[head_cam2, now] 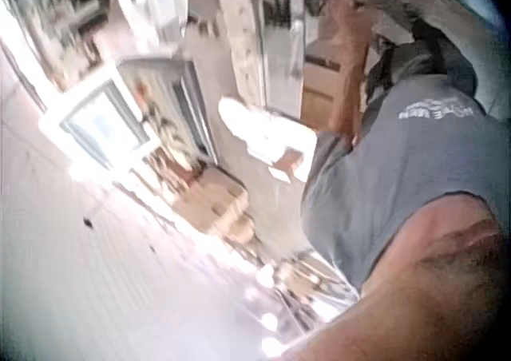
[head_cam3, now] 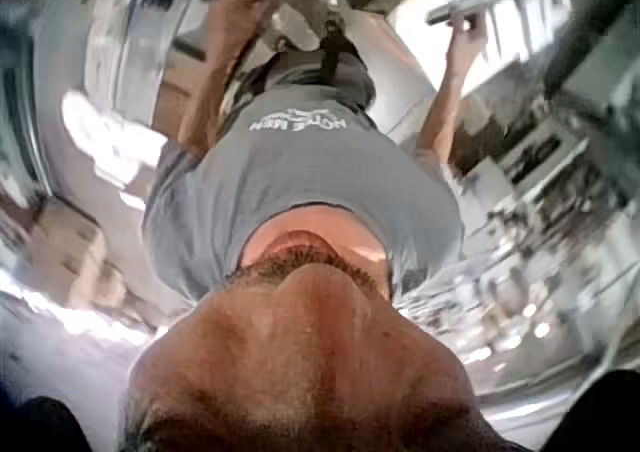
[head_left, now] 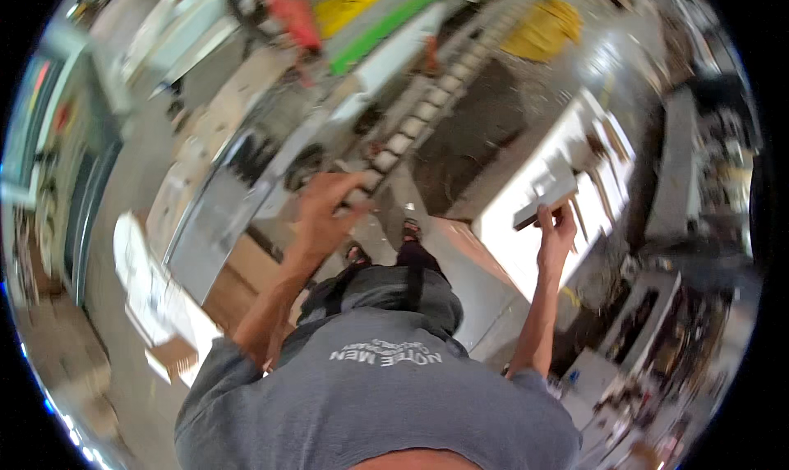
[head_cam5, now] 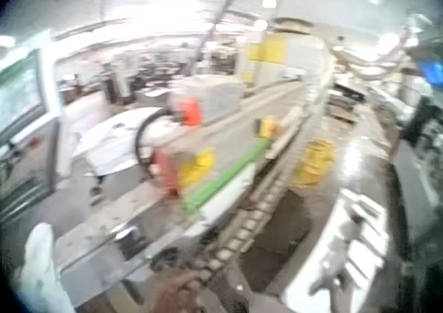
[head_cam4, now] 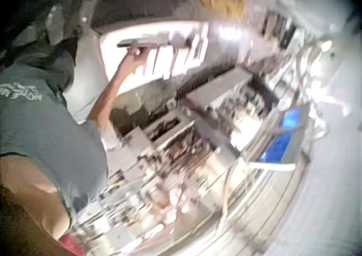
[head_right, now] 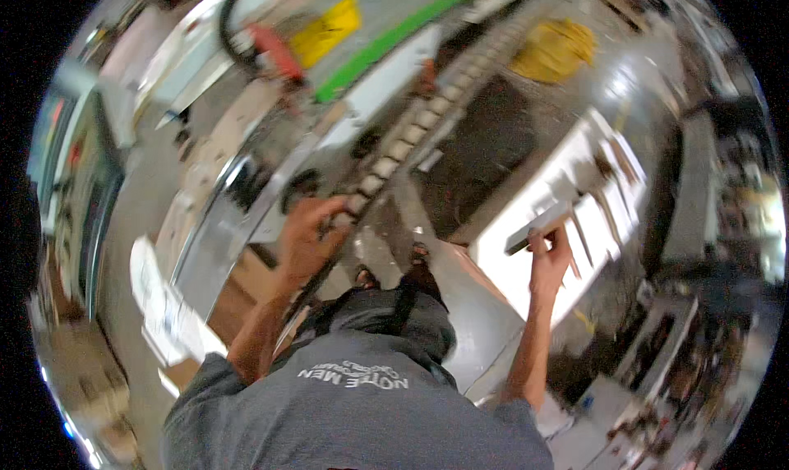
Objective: The person feeds small rectangular wooden pieces one by one into an industrial edge-banding machine by hand, then touches a control button on the machine.
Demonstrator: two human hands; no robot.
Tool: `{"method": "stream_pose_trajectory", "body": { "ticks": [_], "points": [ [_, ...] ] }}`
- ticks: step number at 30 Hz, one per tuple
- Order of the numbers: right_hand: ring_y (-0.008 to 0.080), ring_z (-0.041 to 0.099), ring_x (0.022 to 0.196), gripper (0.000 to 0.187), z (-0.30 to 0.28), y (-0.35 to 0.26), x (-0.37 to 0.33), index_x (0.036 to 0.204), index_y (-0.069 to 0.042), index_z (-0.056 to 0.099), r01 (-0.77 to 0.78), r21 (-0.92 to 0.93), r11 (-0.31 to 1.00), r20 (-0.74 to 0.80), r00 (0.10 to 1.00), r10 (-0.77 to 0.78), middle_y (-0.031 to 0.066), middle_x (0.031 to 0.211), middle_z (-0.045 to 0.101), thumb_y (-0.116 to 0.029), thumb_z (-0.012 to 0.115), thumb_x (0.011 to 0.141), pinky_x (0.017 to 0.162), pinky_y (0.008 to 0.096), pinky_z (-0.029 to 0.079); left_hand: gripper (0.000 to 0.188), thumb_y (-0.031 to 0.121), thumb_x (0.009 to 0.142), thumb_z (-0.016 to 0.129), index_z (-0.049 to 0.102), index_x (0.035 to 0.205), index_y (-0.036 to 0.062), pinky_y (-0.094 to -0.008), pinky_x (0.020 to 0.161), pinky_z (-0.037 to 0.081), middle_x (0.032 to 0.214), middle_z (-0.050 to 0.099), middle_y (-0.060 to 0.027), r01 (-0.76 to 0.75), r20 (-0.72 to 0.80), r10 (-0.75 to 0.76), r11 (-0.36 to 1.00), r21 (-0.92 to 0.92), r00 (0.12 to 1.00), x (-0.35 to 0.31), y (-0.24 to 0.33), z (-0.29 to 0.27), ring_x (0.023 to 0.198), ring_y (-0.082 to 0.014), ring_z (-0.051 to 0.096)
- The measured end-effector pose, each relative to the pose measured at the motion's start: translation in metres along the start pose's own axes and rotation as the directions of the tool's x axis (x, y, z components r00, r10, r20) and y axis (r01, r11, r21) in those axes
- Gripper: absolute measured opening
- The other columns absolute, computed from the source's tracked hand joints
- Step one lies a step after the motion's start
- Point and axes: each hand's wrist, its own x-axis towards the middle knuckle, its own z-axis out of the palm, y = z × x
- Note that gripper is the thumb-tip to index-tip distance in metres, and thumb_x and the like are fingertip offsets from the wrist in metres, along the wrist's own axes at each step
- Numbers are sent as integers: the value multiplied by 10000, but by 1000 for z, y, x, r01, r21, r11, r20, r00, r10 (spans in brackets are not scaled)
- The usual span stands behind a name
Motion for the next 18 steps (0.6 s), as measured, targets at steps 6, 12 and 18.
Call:
{"method": "stream_pose_trajectory", "body": {
  "ticks": [6, 12, 18],
  "points": [
    [183, 613, 947, 281, 210, -49, -73, 1137, 34, 623, -212, 596, 774, 485, 863, -138, 84, 1047, 652, -107, 641, 894, 857, 324, 495, 601, 171, 700, 870, 663, 1256, 78, -427, 888, 492, 1134, 666, -167, -26, 33, 24, 999, 45, 999, -15, 17, -18, 1036, -337, 608],
    [139, 591, 896, 240, 335, -102, -116, 1153, 36, 571, -378, 519, 766, 796, 541, -272, 59, 988, 630, -111, 603, 966, 788, 308, 505, 460, 86, 687, 846, 702, 1120, 26, -420, 842, 516, 1071, 686, -159, 206, -362, -85, 929, 309, 928, -61, -50, -91, 970, -357, 638],
    [177, 633, 954, 515, 409, -109, -157, 1408, 108, 372, -374, 329, 867, 912, 364, -188, 155, 1192, 588, -134, 573, 1000, 775, 305, 589, 410, 67, 670, 840, 714, 1061, 67, -423, 820, 517, 1075, 664, -144, 332, -518, -109, 871, 362, 849, -81, -130, -133, 977, -363, 624]
  ]
}}
